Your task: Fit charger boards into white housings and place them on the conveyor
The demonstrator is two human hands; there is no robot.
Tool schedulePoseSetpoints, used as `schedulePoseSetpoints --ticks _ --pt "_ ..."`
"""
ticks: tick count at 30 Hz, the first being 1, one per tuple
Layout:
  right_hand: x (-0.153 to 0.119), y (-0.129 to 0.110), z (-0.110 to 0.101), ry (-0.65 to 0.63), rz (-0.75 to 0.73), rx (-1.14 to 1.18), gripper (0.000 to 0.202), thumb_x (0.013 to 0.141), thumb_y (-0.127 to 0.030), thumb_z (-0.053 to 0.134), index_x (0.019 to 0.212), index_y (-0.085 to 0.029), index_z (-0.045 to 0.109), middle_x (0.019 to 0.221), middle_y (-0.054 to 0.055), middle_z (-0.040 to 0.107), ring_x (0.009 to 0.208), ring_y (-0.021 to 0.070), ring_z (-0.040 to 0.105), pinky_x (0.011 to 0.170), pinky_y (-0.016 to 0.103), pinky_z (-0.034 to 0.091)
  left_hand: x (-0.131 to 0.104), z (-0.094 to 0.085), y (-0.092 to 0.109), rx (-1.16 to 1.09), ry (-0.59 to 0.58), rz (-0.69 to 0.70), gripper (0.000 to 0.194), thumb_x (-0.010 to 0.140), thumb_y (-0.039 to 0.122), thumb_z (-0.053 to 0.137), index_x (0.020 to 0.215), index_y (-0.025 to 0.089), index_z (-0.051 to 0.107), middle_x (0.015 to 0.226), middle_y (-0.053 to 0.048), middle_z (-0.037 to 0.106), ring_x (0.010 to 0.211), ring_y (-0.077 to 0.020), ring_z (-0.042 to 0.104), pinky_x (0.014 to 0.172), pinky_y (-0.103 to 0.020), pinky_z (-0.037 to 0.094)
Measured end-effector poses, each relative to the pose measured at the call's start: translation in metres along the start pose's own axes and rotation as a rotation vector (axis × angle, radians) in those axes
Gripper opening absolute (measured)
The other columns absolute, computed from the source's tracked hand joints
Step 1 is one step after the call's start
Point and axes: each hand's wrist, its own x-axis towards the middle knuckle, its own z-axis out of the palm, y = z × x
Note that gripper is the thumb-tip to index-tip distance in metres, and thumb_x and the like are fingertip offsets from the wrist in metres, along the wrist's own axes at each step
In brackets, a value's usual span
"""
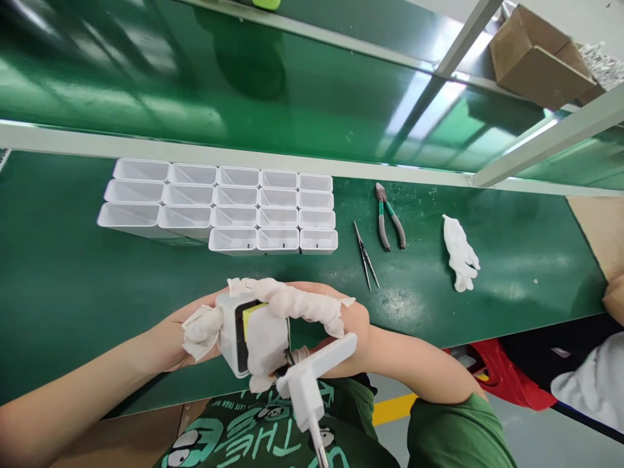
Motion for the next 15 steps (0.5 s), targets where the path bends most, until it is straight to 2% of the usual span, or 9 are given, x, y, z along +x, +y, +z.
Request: schedulePoseSetpoints --ticks 3,6,11,15 --pt "0.003 -0.004 -0.005 0.085 -0.108 0.146 0.063 0.088 -0.038 0.071 0.145 -0.031 0.043 0.133 0.013 0.065 0.121 0.0289 0.067 0.101 0.04 0.06 0.002 0.0 0.0 0.006 -0.015 0.032 0.051 0.092 0.045 0.067 0.14 0.032 0.055 0.121 -0.009 0.07 0.117 -0.0273 0.066 0.096 -0.038 0.057" --pt "0.006 -0.008 -0.009 0.082 -0.139 0.224 0.062 0.09 -0.038 0.07 0.146 -0.027 0.046 0.133 0.014 0.064 0.123 0.0299 0.065 0.104 0.042 0.057 0.004 0.002 0.003 0.035 -0.03 0.074 0.043 0.093 0.044 0.066 0.134 0.033 0.06 0.117 -0.008 0.072 0.113 -0.0262 0.069 0.093 -0.037 0.059" --pt "0.012 -0.006 -0.005 0.138 -0.189 0.197 0.06 0.093 -0.04 0.066 0.147 -0.024 0.046 0.133 0.013 0.063 0.126 0.0272 0.062 0.105 0.041 0.057 0.008 0.01 0.011 0.111 -0.008 0.084 0.041 0.092 0.048 0.066 0.128 0.029 0.065 0.116 -0.01 0.073 0.108 -0.0278 0.071 0.085 -0.038 0.062" --pt "0.016 -0.007 -0.003 0.154 -0.259 0.118 0.06 0.095 -0.045 0.062 0.147 -0.023 0.044 0.134 0.013 0.062 0.126 0.027 0.062 0.106 0.042 0.056 0.011 0.015 0.013 0.138 0.013 0.113 0.038 0.091 0.049 0.066 0.121 0.027 0.068 0.1 -0.009 0.075 0.096 -0.026 0.073 0.078 -0.036 0.062"
